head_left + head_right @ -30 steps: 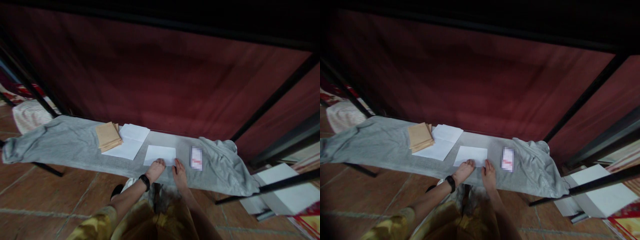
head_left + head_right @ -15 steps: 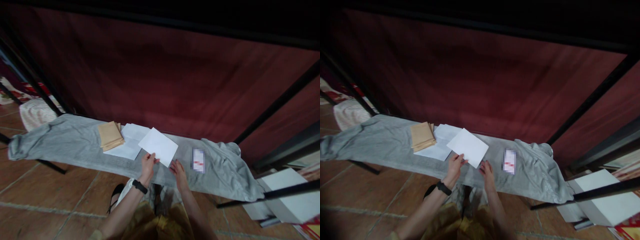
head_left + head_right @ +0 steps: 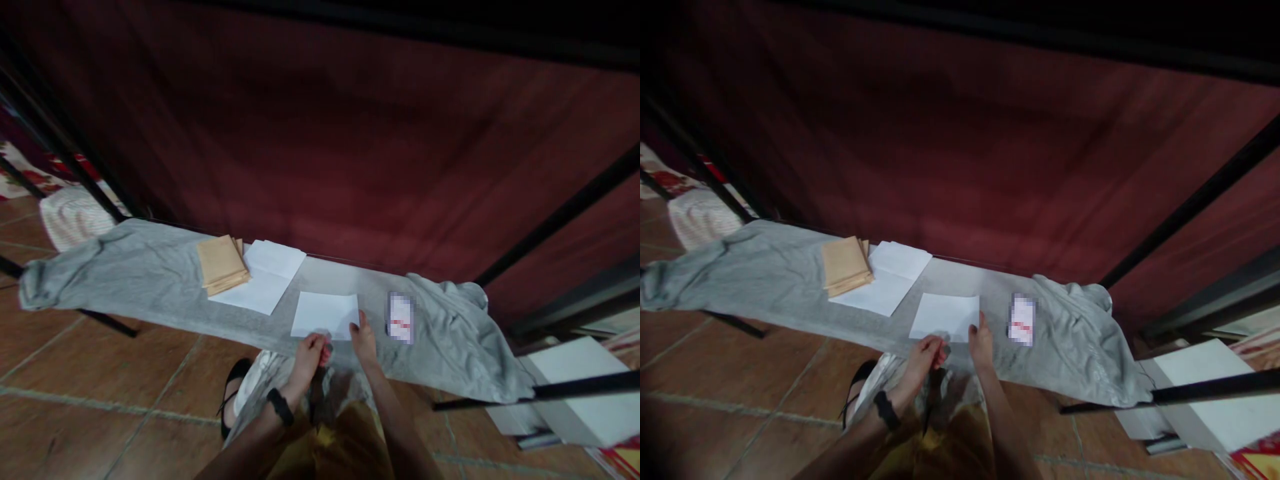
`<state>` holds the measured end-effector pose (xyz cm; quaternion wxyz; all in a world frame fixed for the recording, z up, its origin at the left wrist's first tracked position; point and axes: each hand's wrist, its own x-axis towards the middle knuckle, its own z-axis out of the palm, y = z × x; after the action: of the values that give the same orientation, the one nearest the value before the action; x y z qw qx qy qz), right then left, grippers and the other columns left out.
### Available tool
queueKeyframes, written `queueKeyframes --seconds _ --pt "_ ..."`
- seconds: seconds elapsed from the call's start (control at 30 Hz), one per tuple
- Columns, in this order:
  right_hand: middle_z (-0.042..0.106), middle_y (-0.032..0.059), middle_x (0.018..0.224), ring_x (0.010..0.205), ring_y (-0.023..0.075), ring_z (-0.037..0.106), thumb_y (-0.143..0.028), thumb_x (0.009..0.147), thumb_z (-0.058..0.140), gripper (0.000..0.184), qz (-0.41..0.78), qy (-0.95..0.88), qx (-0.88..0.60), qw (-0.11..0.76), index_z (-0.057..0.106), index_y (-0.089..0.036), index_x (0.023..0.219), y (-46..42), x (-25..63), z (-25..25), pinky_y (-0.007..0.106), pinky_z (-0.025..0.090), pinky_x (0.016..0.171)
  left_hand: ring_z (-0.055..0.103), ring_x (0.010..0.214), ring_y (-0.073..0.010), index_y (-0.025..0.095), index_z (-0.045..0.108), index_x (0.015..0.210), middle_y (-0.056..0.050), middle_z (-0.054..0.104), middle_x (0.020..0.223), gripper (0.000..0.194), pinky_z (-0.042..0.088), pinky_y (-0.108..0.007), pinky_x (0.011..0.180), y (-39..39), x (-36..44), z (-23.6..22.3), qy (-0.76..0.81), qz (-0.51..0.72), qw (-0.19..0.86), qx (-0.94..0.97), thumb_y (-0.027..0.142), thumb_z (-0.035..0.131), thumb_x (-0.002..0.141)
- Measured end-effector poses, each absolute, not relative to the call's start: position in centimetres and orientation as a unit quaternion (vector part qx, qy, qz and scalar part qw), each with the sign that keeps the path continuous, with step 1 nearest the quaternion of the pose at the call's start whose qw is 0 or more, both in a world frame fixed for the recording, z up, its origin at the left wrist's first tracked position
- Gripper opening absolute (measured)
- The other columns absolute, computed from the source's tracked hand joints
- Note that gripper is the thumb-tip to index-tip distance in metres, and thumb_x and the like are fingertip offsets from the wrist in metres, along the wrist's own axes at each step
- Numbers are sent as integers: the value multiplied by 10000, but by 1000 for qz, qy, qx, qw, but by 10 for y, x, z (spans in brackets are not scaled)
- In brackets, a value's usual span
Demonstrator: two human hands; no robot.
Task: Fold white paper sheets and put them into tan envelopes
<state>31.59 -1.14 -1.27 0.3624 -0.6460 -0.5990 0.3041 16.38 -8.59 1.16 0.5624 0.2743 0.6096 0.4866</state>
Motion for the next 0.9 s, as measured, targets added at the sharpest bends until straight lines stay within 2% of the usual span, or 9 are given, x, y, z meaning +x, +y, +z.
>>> queueKeyframes --seconds 0.03,0.1,0.17,0.23,0.33,0.47,0.57,0.7,0.9 --pt "742 134 1119 951 243 723 -229 908 458 499 269 -620 -656 336 534 -153 1395 -13 316 -13 312 553 816 694 793 -205 182 688 891 -53 723 789 282 566 -338 762 -83 163 11 626 487 501 346 438 570 886" --pt "701 173 1226 1031 256 710 -205 920 449 538 218 -647 -671 287 471 -120 1451 -17 313 -12 326 541 869 654 1118 -253 196 696 1095 -104 735 1122 319 502 -426 999 -77 160 10 648 447 316 529 393 493 948" --pt "655 207 1291 1084 276 688 -209 936 445 563 165 -666 -688 238 426 -96 1487 -22 310 -11 347 536 880 468 1393 -291 214 595 1348 -116 577 1452 427 347 -515 1162 -69 155 4 649 340 132 667 382 445 986" --pt "622 235 1320 1146 312 650 -235 956 439 566 105 -676 -702 201 416 -83 1501 -26 306 -10 399 518 918 319 1495 -312 216 478 1478 -105 424 1587 518 241 -562 1213 -63 150 -5 657 228 44 717 411 434 1000" --pt "541 237 1437 1314 345 523 -295 991 406 547 63 -698 -683 205 435 -88 1498 -26 298 -7 480 438 1045 272 1517 -303 217 421 1523 -91 368 1619 544 190 -571 1229 -56 146 -18 665 135 13 734 429 375 1024" --pt "441 146 1567 1453 232 384 -347 1043 277 540 138 -756 -589 251 460 -103 1488 -12 276 -7 400 340 1176 249 1528 -285 198 373 1550 -98 341 1631 539 165 -559 1236 -46 146 -21 652 97 25 752 328 319 1029" --pt "464 125 1556 1474 189 359 -336 1059 199 560 179 -784 -540 246 497 -90 1464 2 259 -9 378 289 1216 230 1533 -293 173 329 1569 -120 331 1632 591 162 -547 1238 -34 146 -15 625 80 36 776 234 376 982" --pt "463 105 1559 1485 179 345 -315 1070 171 551 159 -801 -540 203 484 -119 1480 14 251 -17 408 230 1239 249 1529 -267 161 318 1573 -130 350 1621 620 176 -517 1242 -20 140 -15 621 87 33 779 167 372 955" --pt "320 116 1628 1518 235 280 -377 1070 271 543 88 -799 -572 161 394 -132 1539 22 270 -30 460 160 1250 267 1524 -223 115 365 1546 -123 349 1621 561 210 -438 1246 -10 123 -20 656 122 25 744 288 274 1020"
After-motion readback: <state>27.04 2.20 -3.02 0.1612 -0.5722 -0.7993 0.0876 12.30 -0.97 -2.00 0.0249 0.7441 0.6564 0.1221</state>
